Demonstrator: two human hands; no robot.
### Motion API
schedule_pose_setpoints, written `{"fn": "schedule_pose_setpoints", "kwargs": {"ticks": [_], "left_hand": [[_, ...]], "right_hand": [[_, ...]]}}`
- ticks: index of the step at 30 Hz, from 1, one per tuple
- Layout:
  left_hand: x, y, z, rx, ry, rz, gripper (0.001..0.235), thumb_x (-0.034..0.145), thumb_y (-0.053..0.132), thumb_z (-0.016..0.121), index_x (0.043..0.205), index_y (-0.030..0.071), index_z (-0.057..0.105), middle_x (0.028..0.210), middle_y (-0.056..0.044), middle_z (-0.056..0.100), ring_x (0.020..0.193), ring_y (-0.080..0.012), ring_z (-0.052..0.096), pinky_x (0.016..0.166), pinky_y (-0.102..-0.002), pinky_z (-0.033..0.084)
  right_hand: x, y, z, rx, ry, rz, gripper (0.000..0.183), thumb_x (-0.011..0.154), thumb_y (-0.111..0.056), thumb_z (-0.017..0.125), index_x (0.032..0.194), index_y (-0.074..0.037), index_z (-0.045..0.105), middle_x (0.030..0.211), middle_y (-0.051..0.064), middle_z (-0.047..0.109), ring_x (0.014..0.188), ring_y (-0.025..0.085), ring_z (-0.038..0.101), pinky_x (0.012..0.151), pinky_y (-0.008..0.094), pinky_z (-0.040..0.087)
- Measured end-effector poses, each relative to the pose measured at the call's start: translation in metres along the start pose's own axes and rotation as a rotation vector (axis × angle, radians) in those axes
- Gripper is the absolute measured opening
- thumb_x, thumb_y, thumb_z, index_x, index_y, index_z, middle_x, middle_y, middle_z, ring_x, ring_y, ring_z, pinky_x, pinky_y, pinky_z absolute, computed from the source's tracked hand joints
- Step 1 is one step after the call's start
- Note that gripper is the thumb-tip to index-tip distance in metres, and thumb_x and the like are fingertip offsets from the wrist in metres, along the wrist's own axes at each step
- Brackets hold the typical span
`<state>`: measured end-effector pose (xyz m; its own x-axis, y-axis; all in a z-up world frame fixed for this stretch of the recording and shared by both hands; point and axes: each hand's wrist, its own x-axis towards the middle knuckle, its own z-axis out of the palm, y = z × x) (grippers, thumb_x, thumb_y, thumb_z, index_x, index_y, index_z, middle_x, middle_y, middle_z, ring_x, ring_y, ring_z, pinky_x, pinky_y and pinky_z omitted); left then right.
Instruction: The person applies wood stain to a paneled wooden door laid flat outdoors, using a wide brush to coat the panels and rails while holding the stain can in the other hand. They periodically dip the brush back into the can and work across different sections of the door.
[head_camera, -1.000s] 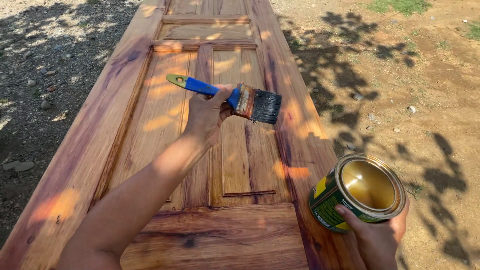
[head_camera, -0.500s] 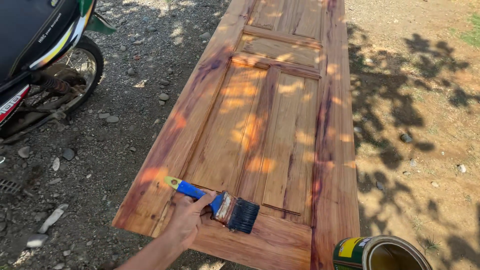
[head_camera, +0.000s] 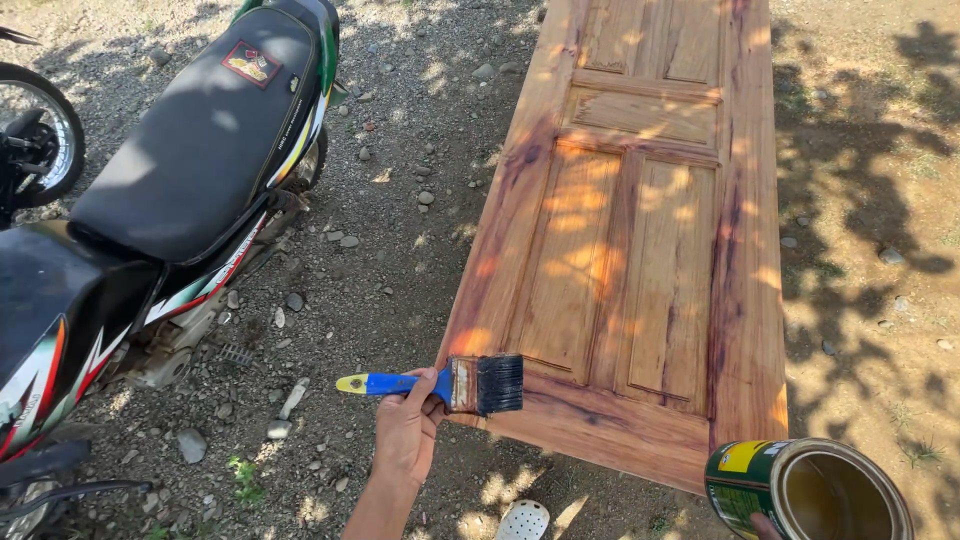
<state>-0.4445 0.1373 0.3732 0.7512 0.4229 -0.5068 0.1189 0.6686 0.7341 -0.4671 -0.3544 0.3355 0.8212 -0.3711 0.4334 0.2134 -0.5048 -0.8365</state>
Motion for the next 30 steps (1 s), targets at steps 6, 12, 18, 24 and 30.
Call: {"fn": "schedule_pose_setpoints", "kwargs": {"ticks": [6, 12, 18, 24, 30], "left_hand": [[-0.070, 0.090, -0.059, -0.107, 0.057, 0.271, 0.009, 0.095, 0.013, 0.072, 0.101, 0.008, 0.068, 0.094, -0.004, 0.070, 0.084, -0.0154, 0.066, 0.075, -0.032, 0.056], [-0.124, 0.135, -0.071, -0.145, 0.077, 0.366, 0.009, 0.097, 0.011, 0.073, 0.104, 0.008, 0.068, 0.100, -0.004, 0.070, 0.091, -0.0156, 0.067, 0.081, -0.033, 0.058], [-0.123, 0.189, -0.042, -0.177, -0.047, 0.479, 0.018, 0.099, 0.013, 0.075, 0.110, 0.004, 0.065, 0.105, -0.008, 0.070, 0.097, -0.0197, 0.070, 0.089, -0.039, 0.061], [-0.057, 0.260, -0.019, -0.240, -0.224, 0.503, 0.027, 0.099, 0.017, 0.075, 0.115, -0.002, 0.065, 0.114, -0.013, 0.071, 0.107, -0.0227, 0.071, 0.101, -0.044, 0.063], [0.061, 0.336, 0.014, -0.273, -0.395, 0.426, 0.028, 0.098, 0.018, 0.077, 0.115, 0.000, 0.064, 0.118, -0.015, 0.071, 0.111, -0.0237, 0.071, 0.106, -0.045, 0.060]], "right_hand": [[-0.022, -0.095, 0.000, -0.010, -0.007, -0.026, 0.120, 0.063, 0.014, 0.083, 0.160, -0.004, 0.014, 0.159, 0.027, 0.041, 0.146, 0.038, 0.051, 0.118, 0.047, 0.048], [-0.051, -0.098, -0.045, 0.225, 0.035, -0.055, 0.120, 0.074, 0.003, 0.090, 0.164, -0.006, 0.010, 0.161, 0.018, 0.038, 0.148, 0.029, 0.044, 0.129, 0.042, 0.041], [-0.057, -0.123, -0.057, 0.327, 0.045, -0.018, 0.106, 0.085, -0.007, 0.094, 0.160, -0.004, 0.019, 0.157, 0.013, 0.044, 0.142, 0.025, 0.047, 0.127, 0.039, 0.043], [-0.079, -0.135, -0.036, 0.317, 0.163, 0.027, 0.107, 0.089, -0.011, 0.098, 0.159, -0.001, 0.017, 0.158, 0.015, 0.044, 0.141, 0.026, 0.051, 0.128, 0.040, 0.046], [-0.137, -0.121, 0.018, 0.103, 0.384, -0.048, 0.081, 0.100, -0.004, 0.085, 0.155, -0.002, 0.026, 0.160, 0.019, 0.045, 0.135, 0.026, 0.052, 0.122, 0.043, 0.048]]}}
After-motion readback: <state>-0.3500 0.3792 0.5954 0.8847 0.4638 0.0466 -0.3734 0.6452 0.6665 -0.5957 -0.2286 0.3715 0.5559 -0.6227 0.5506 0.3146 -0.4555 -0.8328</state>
